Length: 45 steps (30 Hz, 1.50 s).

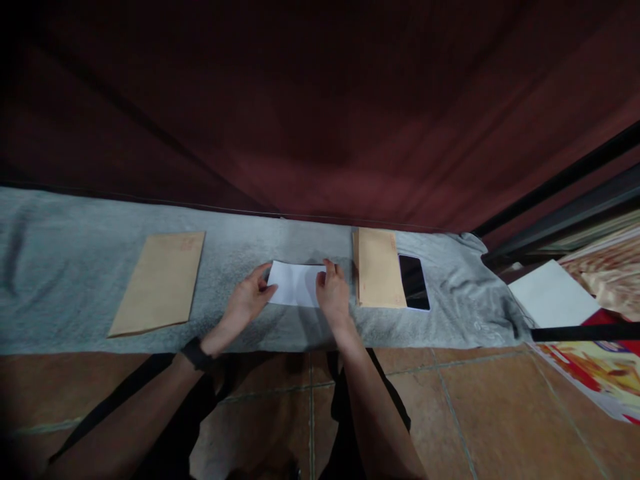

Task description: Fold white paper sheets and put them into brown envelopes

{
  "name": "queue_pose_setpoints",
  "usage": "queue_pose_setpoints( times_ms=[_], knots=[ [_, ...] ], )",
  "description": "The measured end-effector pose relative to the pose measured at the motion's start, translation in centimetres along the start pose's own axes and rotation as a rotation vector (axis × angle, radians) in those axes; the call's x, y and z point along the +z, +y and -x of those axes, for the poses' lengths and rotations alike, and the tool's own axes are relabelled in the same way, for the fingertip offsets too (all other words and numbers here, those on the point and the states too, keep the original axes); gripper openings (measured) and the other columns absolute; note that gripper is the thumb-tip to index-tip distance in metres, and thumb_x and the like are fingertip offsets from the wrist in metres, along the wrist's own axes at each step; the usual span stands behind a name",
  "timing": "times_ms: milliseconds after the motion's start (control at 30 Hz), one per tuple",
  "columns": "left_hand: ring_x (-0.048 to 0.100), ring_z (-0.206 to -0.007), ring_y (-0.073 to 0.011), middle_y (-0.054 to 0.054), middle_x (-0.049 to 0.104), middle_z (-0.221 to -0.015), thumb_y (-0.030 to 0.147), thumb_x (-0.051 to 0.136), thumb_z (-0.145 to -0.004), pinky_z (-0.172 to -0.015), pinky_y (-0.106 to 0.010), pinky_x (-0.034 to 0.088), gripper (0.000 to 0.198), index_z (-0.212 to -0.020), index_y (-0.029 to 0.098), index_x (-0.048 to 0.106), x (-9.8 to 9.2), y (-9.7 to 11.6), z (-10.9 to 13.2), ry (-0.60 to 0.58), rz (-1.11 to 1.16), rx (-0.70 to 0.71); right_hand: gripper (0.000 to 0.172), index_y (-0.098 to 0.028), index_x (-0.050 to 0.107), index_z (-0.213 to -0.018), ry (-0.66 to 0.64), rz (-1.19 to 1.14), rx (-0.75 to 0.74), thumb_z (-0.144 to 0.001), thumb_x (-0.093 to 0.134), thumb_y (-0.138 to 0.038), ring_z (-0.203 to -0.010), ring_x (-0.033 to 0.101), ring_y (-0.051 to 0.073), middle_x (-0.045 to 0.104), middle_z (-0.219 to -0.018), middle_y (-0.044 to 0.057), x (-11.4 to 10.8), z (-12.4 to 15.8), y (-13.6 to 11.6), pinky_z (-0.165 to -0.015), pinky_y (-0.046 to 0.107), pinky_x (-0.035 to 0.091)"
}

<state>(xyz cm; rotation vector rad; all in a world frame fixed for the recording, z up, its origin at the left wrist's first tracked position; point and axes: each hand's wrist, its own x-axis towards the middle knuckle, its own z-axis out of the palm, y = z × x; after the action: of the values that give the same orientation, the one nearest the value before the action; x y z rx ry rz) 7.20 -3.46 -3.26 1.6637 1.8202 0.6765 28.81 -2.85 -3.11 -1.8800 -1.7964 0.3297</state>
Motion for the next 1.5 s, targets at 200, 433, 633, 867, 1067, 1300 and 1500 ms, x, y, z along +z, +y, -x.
queue_pose_setpoints(
  times_ms=[200,433,633,867,1067,1300,1500],
  knots=[
    [0.071,-0.073,-0.0252,-0.009,0.076,-0.086,0.027,0.063,-0.089,-0.07,-0.033,0.051,0.057,-0.145,0.017,0.058,-0.1,0.4,0.3,-0.022,-0.118,0.026,0.047,-0.018,0.055,-0.149,-0.013,0.034,-0.212,-0.104,0.042,-0.021,-0.143,0.048,0.027,0.055,-0.153,0.013,1.5,2.3,-1.9,-0.118,0.047,0.041],
    [0.075,-0.083,-0.0292,-0.013,0.078,-0.092,0.027,0.058,-0.092,-0.076,-0.037,0.055,0.055,-0.146,0.016,0.057,-0.5,1.0,0.7,-0.094,-0.252,0.014,0.055,-0.013,0.042,-0.159,-0.197,0.147,-0.352,-0.109,0.038,-0.036,-0.157,0.032,0.026,0.035,-0.169,0.01,4.0,5.3,-3.8,-0.13,0.046,0.024],
    [0.076,-0.09,-0.0349,-0.015,0.079,-0.095,0.031,0.057,-0.096,-0.078,-0.043,0.058,0.05,-0.144,0.018,0.059,-0.7,1.6,1.2,-0.102,-0.389,-0.004,0.059,-0.011,0.037,-0.161,-0.153,0.204,-0.303,-0.11,0.039,-0.039,-0.157,0.031,0.028,0.033,-0.169,0.015,3.7,5.0,-2.8,-0.128,0.047,0.025],
    [0.058,-0.134,-0.0331,-0.02,0.062,-0.144,0.029,0.042,-0.103,-0.113,-0.048,0.045,0.047,-0.143,0.013,0.058,0.9,1.4,2.1,0.018,-0.477,0.364,0.059,-0.009,0.034,-0.162,-0.155,0.234,-0.294,-0.109,0.039,-0.035,-0.158,0.028,0.028,0.031,-0.169,0.017,3.3,5.0,-2.2,-0.128,0.047,0.025],
    [0.029,-0.158,-0.0299,-0.02,0.037,-0.166,0.042,0.031,-0.107,-0.129,-0.05,0.026,0.064,-0.158,0.004,0.038,3.5,0.3,2.5,-0.069,-0.478,0.483,0.057,-0.009,0.036,-0.161,-0.15,0.27,-0.283,-0.106,0.038,-0.022,-0.158,0.027,0.028,0.031,-0.169,0.016,3.3,5.2,-1.9,-0.128,0.048,0.022],
    [0.026,-0.159,-0.0308,-0.021,0.033,-0.168,0.044,0.031,-0.107,-0.129,-0.051,0.026,0.066,-0.159,0.004,0.036,4.0,0.1,2.7,0.033,-0.566,0.47,0.057,-0.005,0.037,-0.16,-0.063,0.287,-0.235,-0.108,0.037,-0.029,-0.156,0.031,0.03,0.035,-0.167,0.019,3.4,4.9,-0.9,-0.126,0.05,0.024],
    [0.029,-0.157,-0.0329,-0.021,0.03,-0.168,0.042,0.032,-0.107,-0.128,-0.053,0.026,0.065,-0.16,0.005,0.035,3.9,-0.2,2.6,0.046,-0.597,0.423,0.058,-0.006,0.037,-0.16,-0.059,0.314,-0.178,-0.11,0.034,-0.036,-0.154,0.035,0.031,0.036,-0.166,0.017,3.0,4.5,0.0,-0.126,0.051,0.023]
  ],
)
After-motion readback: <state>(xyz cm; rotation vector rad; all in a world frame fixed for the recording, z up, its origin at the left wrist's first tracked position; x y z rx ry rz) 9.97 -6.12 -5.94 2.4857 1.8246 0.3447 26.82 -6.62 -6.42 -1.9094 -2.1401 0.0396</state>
